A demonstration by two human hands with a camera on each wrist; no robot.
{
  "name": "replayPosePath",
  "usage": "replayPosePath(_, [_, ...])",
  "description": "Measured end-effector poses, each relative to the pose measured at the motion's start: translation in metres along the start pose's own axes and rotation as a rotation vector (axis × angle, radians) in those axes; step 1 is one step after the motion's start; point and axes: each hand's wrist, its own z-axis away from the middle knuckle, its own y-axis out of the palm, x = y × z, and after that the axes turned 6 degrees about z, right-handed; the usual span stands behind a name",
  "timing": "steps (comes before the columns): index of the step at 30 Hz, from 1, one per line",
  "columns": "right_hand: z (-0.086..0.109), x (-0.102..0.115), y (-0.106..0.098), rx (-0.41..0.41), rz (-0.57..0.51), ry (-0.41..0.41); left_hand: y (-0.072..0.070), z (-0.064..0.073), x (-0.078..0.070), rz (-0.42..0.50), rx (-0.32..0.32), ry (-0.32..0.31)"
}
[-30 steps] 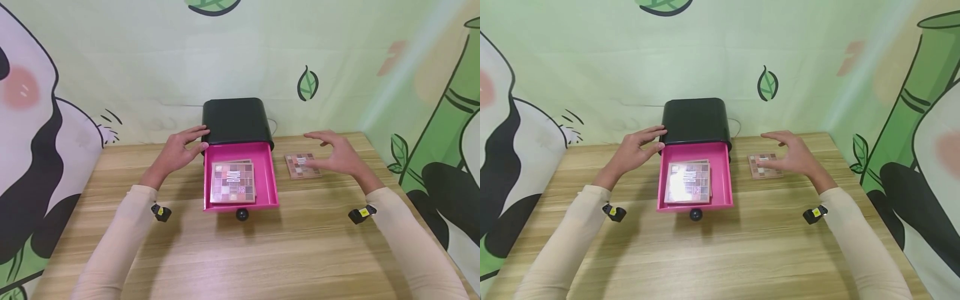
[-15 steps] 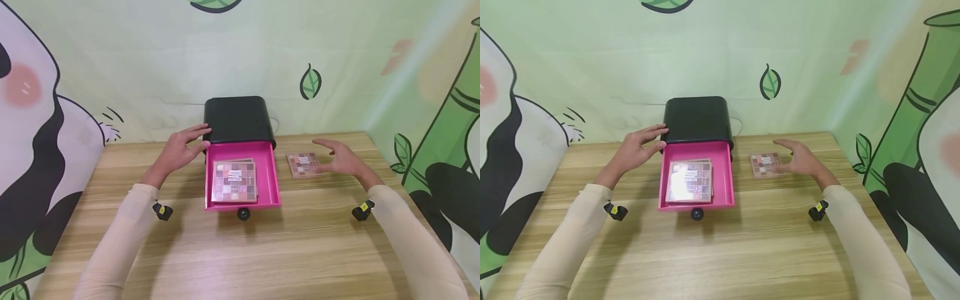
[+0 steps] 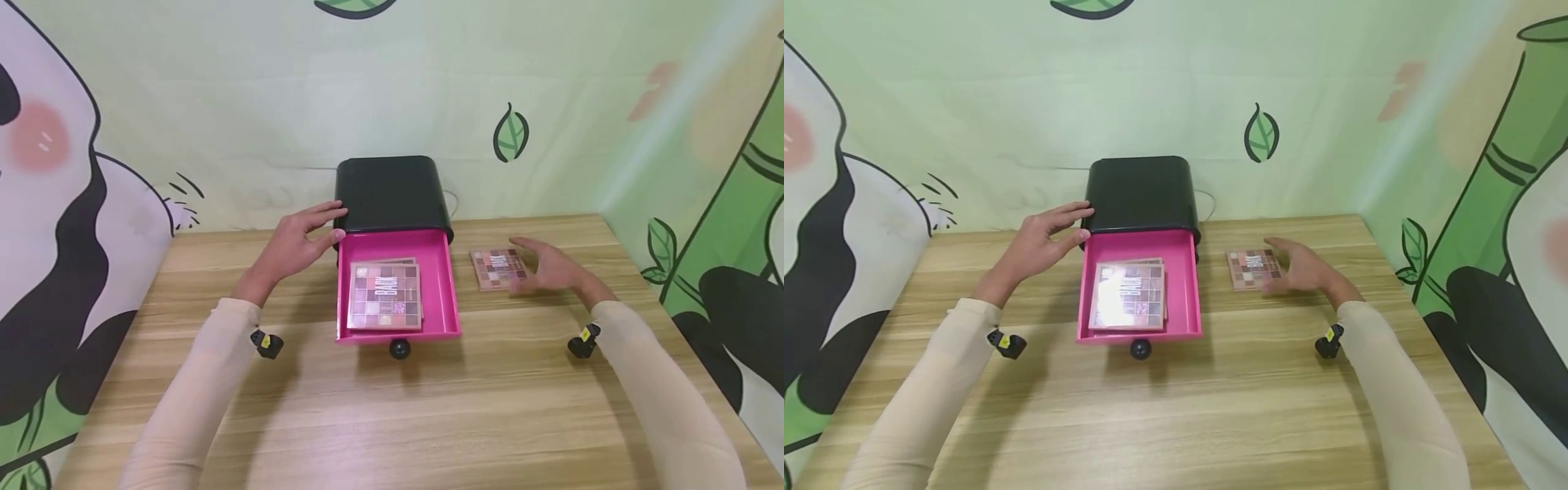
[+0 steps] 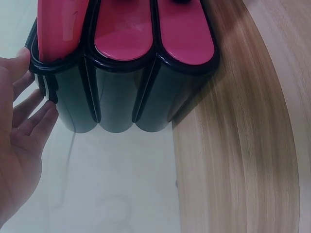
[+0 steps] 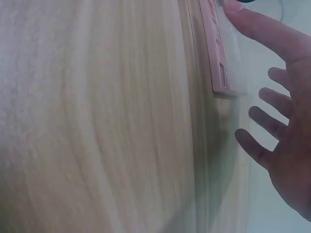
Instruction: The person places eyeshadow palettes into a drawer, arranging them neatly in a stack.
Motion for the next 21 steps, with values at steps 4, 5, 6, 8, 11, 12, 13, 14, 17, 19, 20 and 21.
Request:
replayPosePath(4, [-0.004, -0.002, 0.001, 0.046, -0.003, 0.01, -0.001, 0.0, 0.001, -0.005, -0.002, 0.009])
replayPosePath(5, [-0.005, -0.003, 0.001, 0.056, 0.002, 0.011, -0.001, 0.0, 0.001, -0.006, -0.001, 0.013])
replayPosePath(6, [-0.005, -0.003, 0.002, 0.063, 0.007, 0.015, -0.001, 0.0, 0.001, -0.007, 0.0, 0.016])
replayPosePath(8, [-0.006, -0.004, 0.003, 0.076, 0.02, 0.02, -0.001, 0.0, 0.001, -0.007, 0.003, 0.023])
replayPosePath(11, [-0.008, -0.005, 0.004, 0.087, 0.032, 0.015, 0.0, -0.001, 0.001, -0.004, 0.005, 0.026])
replayPosePath(12, [-0.008, -0.005, 0.004, 0.09, 0.035, 0.014, 0.0, -0.001, 0.001, -0.003, 0.005, 0.027])
replayPosePath(13, [-0.009, -0.005, 0.004, 0.095, 0.038, 0.012, 0.001, -0.001, 0.001, -0.004, 0.005, 0.027])
replayPosePath(14, [-0.01, -0.005, 0.004, 0.098, 0.04, 0.01, 0.001, -0.001, 0.002, -0.004, 0.005, 0.027])
replayPosePath(17, [-0.011, -0.004, 0.003, 0.105, 0.039, 0.005, 0.001, -0.001, 0.002, -0.006, 0.006, 0.022])
replayPosePath(19, [-0.011, -0.003, 0.003, 0.108, 0.042, 0.004, 0.0, 0.0, 0.001, -0.007, 0.006, 0.018])
replayPosePath(20, [-0.011, -0.003, 0.003, 0.109, 0.044, 0.003, 0.0, 0.0, 0.001, -0.008, 0.006, 0.016])
replayPosePath(21, [-0.012, -0.003, 0.003, 0.109, 0.046, 0.002, 0.0, 0.0, 0.001, -0.009, 0.005, 0.014])
